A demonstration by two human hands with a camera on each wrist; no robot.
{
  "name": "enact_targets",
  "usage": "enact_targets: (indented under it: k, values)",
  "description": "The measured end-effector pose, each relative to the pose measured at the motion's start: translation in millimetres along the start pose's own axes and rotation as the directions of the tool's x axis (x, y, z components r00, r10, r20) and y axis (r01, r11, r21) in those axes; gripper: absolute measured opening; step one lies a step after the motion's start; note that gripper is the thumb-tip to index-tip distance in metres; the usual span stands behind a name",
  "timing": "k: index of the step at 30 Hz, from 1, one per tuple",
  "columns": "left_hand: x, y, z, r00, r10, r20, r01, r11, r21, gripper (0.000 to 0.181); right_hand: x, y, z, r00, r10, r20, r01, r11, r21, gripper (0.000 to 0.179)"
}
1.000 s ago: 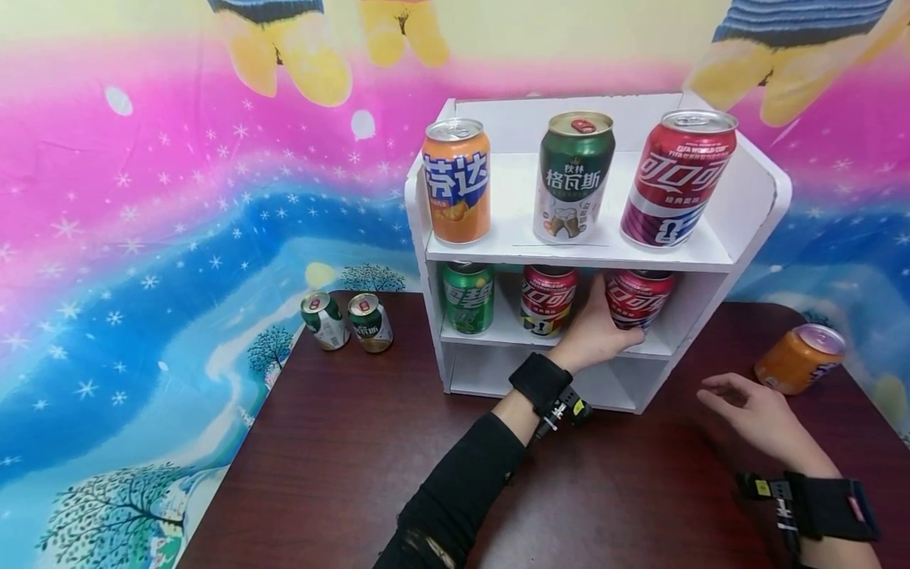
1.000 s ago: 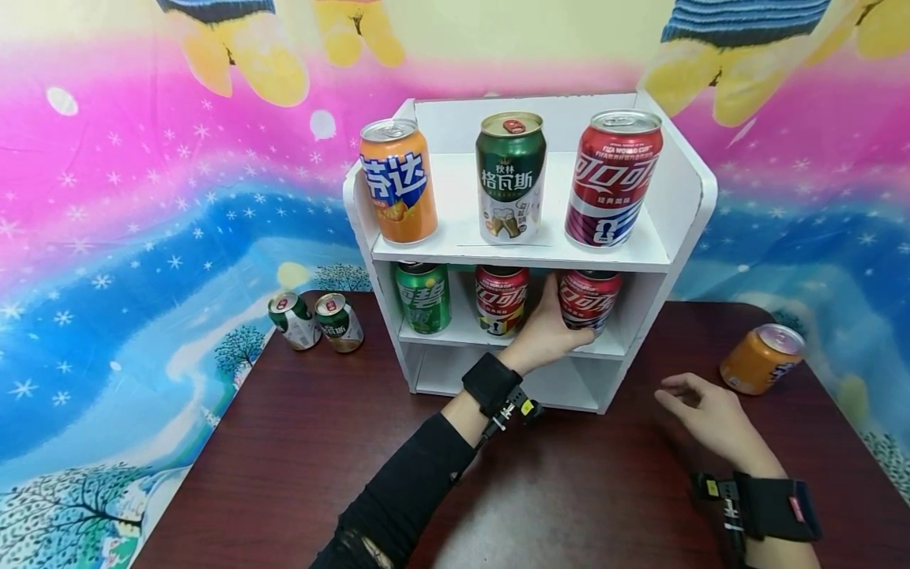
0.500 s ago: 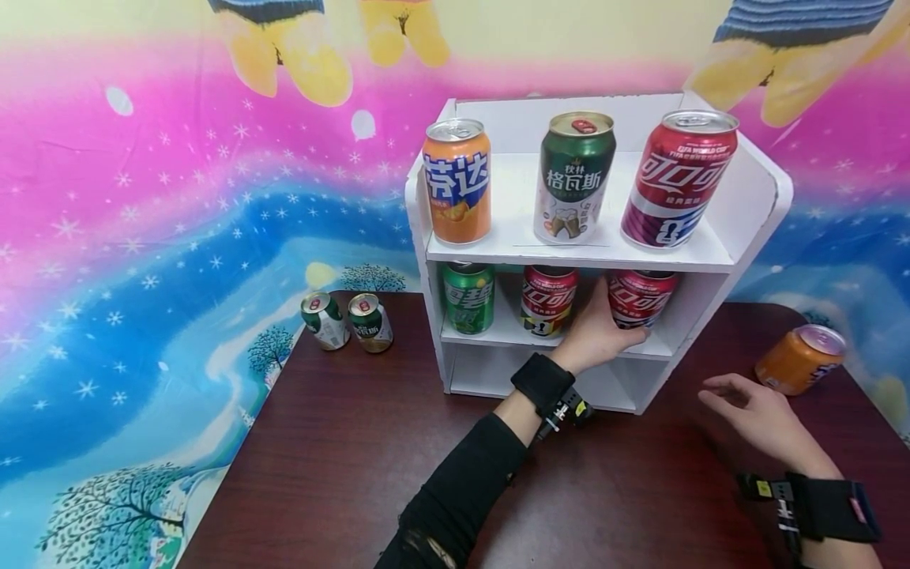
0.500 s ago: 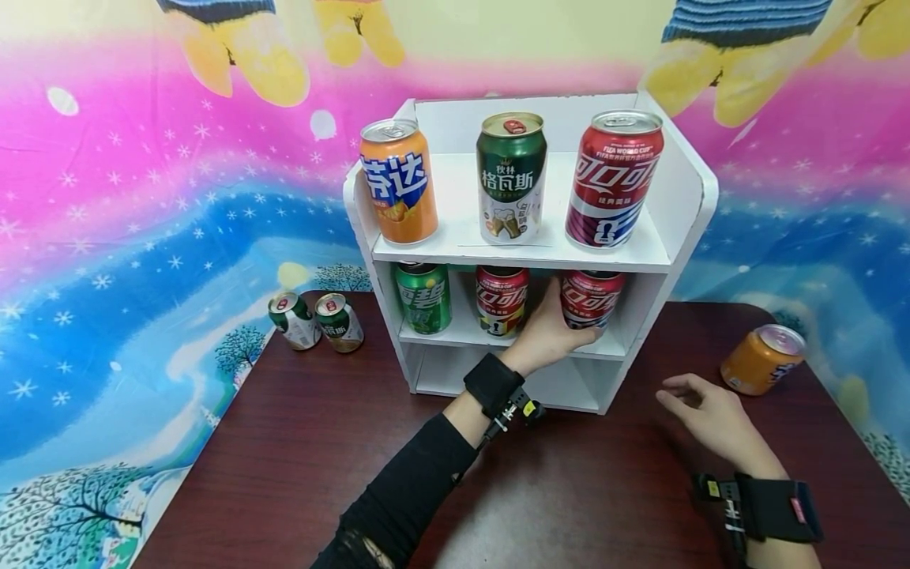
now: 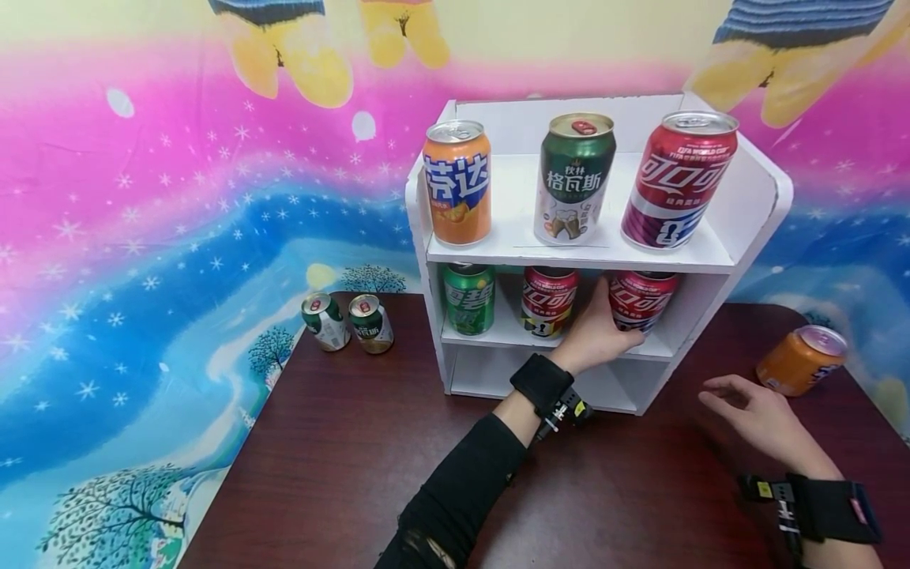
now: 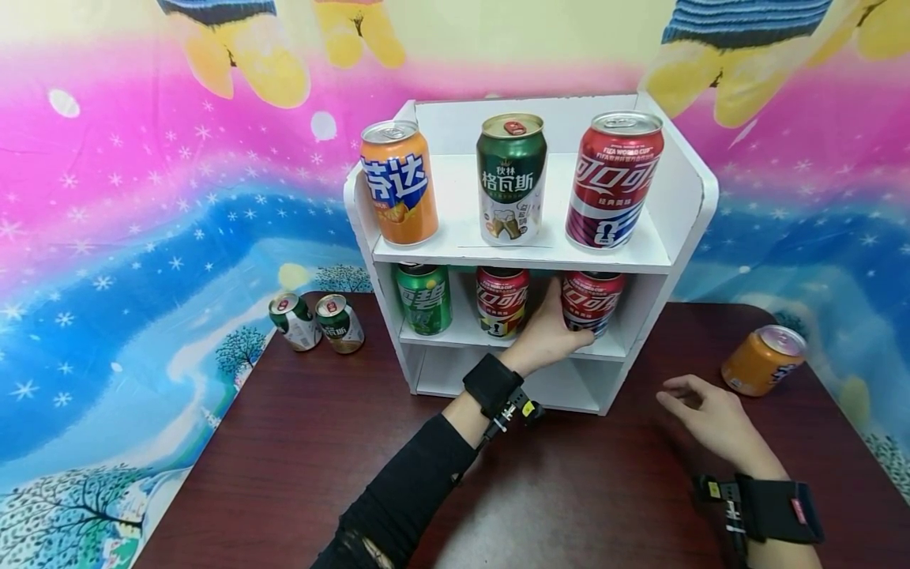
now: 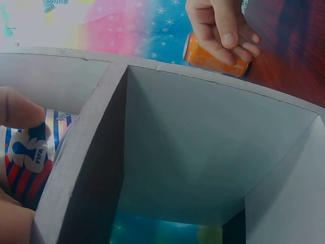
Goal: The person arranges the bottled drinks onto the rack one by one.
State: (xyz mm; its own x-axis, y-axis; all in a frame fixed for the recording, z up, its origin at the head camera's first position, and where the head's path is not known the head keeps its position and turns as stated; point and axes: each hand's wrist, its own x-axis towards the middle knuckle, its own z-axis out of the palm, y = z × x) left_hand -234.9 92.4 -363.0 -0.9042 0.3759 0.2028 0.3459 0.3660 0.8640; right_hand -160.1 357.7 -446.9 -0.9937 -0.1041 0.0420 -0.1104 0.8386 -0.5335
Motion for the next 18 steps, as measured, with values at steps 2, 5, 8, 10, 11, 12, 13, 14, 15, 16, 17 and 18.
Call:
enact_targets:
  k: [2,5,8,10,11,12,13,14,15,16,17,18]
  values:
    - [-0.1,-0.1,-0.1,1.000,-0.001,0.000,0.001,1.000,-0.004,0.090,0.5,0.7,0.3,1.000,0.004,0.005,-0.004,1.000,0.001,0.041]
    - [-0.3,-0.2,0.2,1.000,0.001,0.001,-0.001,1.000,-0.014,0.090,0.7,1.6,0.4,1.000,0.007,0.011,-0.007,1.000,0.004,0.042]
    - [-0.7,-0.6,0.8,1.000,0.003,-0.001,-0.003,1.000,-0.021,0.089,0.6,2.4,0.3,1.000,0.006,0.014,-0.006,1.000,0.007,0.041]
    - [-0.8,-0.7,1.6,1.000,0.005,-0.006,-0.006,1.000,-0.024,0.089,0.6,2.5,0.1,1.000,0.004,0.013,-0.004,1.000,0.005,0.041]
    - [-0.9,-0.8,1.8,1.000,0.007,-0.010,-0.007,1.000,-0.024,0.089,0.6,2.3,-0.1,1.000,0.002,0.010,-0.002,1.000,0.004,0.041]
    - [-0.8,-1.0,2.1,1.000,0.008,-0.013,-0.009,1.000,-0.026,0.089,0.5,2.1,-0.3,1.000,0.001,0.008,-0.001,1.000,0.002,0.041]
    - [-0.7,-1.2,2.4,1.000,0.010,-0.017,-0.010,1.000,-0.024,0.089,0.5,1.7,-0.5,1.000,-0.001,0.005,0.001,1.000,0.001,0.041]
    - [-0.3,-1.5,2.8,1.000,0.012,-0.020,-0.012,1.000,-0.024,0.089,0.4,1.3,-0.8,1.000,-0.003,0.004,0.003,1.000,0.001,0.041]
    - [-0.2,-1.6,3.0,1.000,0.014,-0.022,-0.014,1.000,-0.026,0.089,0.3,0.8,-1.0,1.000,-0.004,0.002,0.004,1.000,0.000,0.040]
    - [-0.2,-1.7,3.0,1.000,0.015,-0.024,-0.016,0.999,-0.028,0.089,0.2,0.4,-1.2,1.000,-0.004,0.002,0.004,1.000,0.000,0.041]
    - [-0.3,-1.8,2.9,1.000,0.018,-0.025,-0.019,0.999,-0.032,0.089,0.1,-0.1,-1.4,1.000,-0.005,0.001,0.005,1.000,0.000,0.041]
    - [-0.3,-1.8,2.8,0.999,0.021,-0.026,-0.022,0.999,-0.036,0.090,0.1,-0.5,-1.6,1.000,-0.005,0.001,0.005,1.000,0.000,0.041]
